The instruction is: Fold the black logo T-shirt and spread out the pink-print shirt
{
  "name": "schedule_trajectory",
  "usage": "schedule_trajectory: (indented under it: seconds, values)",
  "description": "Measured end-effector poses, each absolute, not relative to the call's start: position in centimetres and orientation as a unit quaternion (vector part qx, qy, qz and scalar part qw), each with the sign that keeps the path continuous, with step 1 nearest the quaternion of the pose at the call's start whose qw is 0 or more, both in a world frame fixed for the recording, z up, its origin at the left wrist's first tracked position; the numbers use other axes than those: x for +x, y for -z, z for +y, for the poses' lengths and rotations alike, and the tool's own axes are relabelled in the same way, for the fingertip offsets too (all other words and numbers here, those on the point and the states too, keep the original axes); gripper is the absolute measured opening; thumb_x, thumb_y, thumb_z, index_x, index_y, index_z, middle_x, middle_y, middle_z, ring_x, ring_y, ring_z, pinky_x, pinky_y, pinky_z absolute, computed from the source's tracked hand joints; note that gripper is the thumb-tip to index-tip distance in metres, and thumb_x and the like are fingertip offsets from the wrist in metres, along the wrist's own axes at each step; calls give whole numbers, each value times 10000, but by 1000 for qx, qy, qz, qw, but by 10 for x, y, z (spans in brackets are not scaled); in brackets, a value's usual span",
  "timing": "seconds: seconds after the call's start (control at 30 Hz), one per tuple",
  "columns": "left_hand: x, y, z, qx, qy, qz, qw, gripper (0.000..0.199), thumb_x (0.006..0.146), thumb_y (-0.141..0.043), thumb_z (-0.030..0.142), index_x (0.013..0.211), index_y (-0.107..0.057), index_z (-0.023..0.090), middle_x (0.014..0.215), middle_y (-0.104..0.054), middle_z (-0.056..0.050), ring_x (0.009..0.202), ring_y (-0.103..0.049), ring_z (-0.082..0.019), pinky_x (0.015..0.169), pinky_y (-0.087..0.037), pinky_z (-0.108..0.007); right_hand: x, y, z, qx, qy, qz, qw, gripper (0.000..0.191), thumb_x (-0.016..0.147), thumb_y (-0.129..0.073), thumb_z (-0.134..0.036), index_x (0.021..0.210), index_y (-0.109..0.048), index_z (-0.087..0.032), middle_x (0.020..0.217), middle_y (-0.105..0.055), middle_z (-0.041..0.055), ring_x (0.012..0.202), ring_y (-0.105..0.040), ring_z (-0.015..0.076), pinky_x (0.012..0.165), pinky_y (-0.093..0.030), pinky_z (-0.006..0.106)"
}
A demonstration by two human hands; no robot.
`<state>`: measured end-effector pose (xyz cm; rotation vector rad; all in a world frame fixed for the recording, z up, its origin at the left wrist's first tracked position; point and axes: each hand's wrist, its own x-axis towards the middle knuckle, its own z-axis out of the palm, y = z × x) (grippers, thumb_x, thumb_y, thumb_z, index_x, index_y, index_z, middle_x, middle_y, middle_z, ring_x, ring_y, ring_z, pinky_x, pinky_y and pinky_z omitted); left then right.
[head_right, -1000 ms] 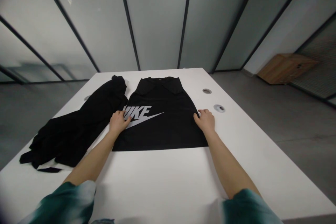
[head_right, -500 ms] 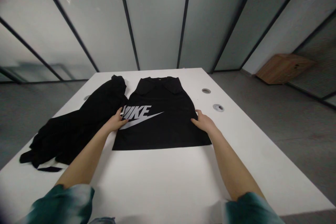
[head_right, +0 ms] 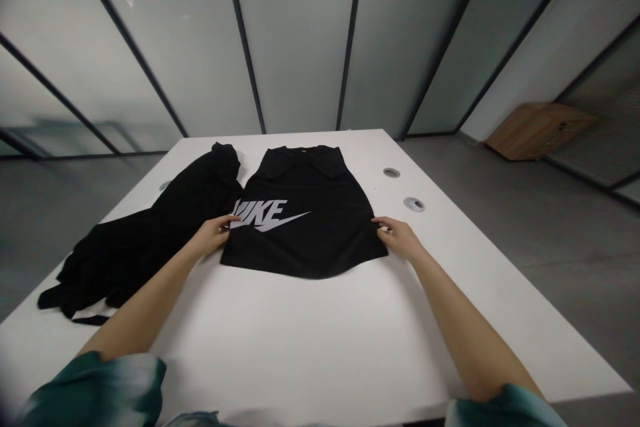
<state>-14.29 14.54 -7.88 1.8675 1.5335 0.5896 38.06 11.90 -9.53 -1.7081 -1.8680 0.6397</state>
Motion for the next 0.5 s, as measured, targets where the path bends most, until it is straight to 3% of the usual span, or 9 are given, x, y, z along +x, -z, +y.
schedule_trajectory:
  seconds: [0.1,0.2,0.3,0.4,0.5]
  values:
    - [-129,83,153,762,-189,600,152,362,778,-542,265,1081,-730,204,1041,-653,-98,1031,-593,-263,977,-488,-423,367,103,128,-620,-113,-745,218,276,795,-530,-288,957,-725,-180,1015,-714,119,964,-651,276,903,-507,426]
    - [-113,87,164,805,-154,569,71,382,805,-512,203,1125,-719,234,1300,-597,-101,1261,-498,-281,1096,-404,-456,347,106,141,-576,-63,-795,180,238,822,-529,-251,951,-719,-190,1251,-653,133,1176,-583,300,1002,-459,469]
    - [-99,90,178,831,-106,541,69,487,837,-458,174,1286,-641,224,1463,-516,-86,1388,-413,-268,1160,-328,-469,328,105,157,-554,-72,-816,146,319,864,-494,-213,1105,-702,-196,1414,-571,103,1359,-463,283,1102,-385,489]
    - [-89,89,185,834,-94,537,85,512,859,-406,166,1326,-614,160,1467,-521,-120,1371,-455,-249,1160,-336,-430,317,103,167,-554,-88,-815,143,379,904,-439,-208,1187,-688,-179,1393,-596,101,1335,-506,247,1119,-386,447]
    - [-89,84,182,831,-118,532,112,486,842,-408,174,1253,-667,164,1411,-581,-109,1321,-515,-232,1143,-363,-392,319,100,164,-559,-101,-809,151,380,900,-431,-216,1140,-721,-161,1339,-637,111,1266,-570,247,1105,-408,421]
